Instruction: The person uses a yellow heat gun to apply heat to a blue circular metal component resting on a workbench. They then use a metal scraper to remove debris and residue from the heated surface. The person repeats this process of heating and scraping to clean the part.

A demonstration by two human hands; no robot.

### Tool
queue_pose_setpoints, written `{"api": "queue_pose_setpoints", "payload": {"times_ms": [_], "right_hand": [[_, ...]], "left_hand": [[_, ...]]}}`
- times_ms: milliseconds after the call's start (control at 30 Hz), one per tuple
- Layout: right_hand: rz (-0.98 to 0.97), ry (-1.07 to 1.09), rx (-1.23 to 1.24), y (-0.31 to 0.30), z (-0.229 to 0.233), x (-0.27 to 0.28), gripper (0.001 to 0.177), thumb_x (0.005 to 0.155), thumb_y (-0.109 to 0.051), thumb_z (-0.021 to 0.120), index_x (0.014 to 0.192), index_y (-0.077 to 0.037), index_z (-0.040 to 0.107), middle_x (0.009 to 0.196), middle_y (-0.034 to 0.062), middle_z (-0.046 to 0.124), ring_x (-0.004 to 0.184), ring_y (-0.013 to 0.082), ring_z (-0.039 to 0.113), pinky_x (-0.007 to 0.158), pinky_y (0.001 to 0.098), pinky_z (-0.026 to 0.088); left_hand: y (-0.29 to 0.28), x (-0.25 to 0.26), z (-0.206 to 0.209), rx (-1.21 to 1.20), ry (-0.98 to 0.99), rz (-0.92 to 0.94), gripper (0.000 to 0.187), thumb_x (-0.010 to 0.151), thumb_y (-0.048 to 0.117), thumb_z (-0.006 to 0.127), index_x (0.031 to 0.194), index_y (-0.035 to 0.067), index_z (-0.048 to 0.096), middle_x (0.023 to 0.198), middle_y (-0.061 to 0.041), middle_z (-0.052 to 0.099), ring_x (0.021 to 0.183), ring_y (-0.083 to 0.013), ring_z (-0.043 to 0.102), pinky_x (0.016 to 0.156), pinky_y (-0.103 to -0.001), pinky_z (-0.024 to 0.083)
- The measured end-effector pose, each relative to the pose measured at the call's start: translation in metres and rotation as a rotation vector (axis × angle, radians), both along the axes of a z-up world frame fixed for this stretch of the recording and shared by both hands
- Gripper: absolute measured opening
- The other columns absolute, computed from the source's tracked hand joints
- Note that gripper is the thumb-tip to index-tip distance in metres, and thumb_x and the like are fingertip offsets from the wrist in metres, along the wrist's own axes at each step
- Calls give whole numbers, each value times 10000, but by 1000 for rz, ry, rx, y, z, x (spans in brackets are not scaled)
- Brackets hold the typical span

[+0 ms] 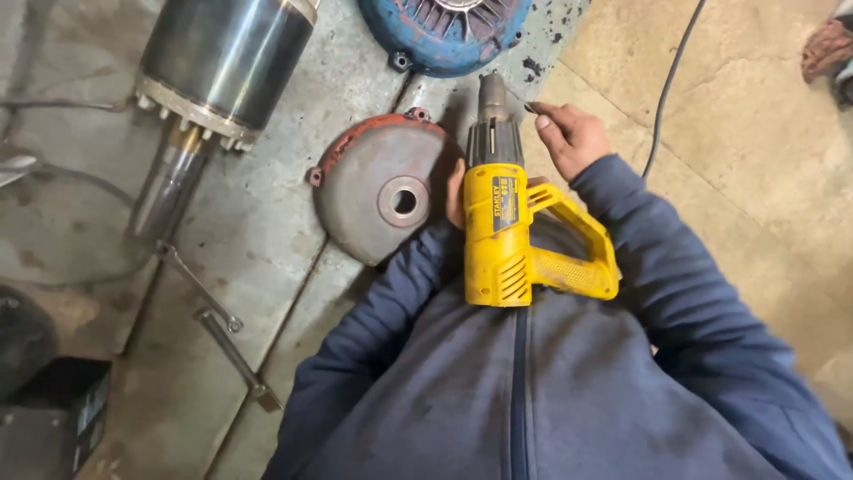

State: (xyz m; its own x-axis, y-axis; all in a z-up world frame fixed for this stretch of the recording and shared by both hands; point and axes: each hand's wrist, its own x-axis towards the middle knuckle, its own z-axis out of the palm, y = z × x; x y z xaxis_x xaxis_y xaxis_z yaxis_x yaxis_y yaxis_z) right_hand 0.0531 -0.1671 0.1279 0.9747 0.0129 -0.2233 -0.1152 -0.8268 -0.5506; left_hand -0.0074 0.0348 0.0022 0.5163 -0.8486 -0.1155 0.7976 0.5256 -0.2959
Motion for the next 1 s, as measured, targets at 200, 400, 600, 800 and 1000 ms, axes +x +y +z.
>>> {"api": "queue_pose_setpoints", "payload": {"times_ms": [200,400,600,800,1000], "right_hand": [[58,-162,-72,-1,4,11,332,992,-254,712,1268,-69,720,890,194,653,791,385,645,709,465,516],[109,-149,-103,-1,8,18,252,1013,-255,686,1172,-68,744,903,207,694,832,412,672,734,487,537],[83,-74,-48,19,21,22,321,988,-256,667,1225,-55,744,830,253,693,719,434,680,688,493,557],[100,-53,-18,14,16,26,314,1004,-258,666,1228,-48,731,888,246,708,789,421,706,732,476,574],[100,-7,-164,21,27,27,311,987,-272,666,1234,-103,751,841,251,699,736,449,676,699,521,554]], "left_hand": [[2,-11,-48,250,-19,0,959,983,799,418,1414,-42,580,1239,-218,687,1035,-349,691,940,-467,573],[28,16,35,201,-73,16,943,881,804,406,1324,-7,592,1129,-183,722,959,-341,719,876,-470,598],[26,9,-22,324,-21,18,985,935,829,390,1329,-49,600,1128,-201,724,928,-326,719,849,-443,602],[22,9,-38,352,-23,4,988,945,816,381,1341,-61,602,1143,-205,722,943,-321,720,860,-431,602],[14,4,-40,288,-25,-9,987,963,810,378,1346,-71,602,1150,-213,721,948,-328,717,857,-439,601]]}}
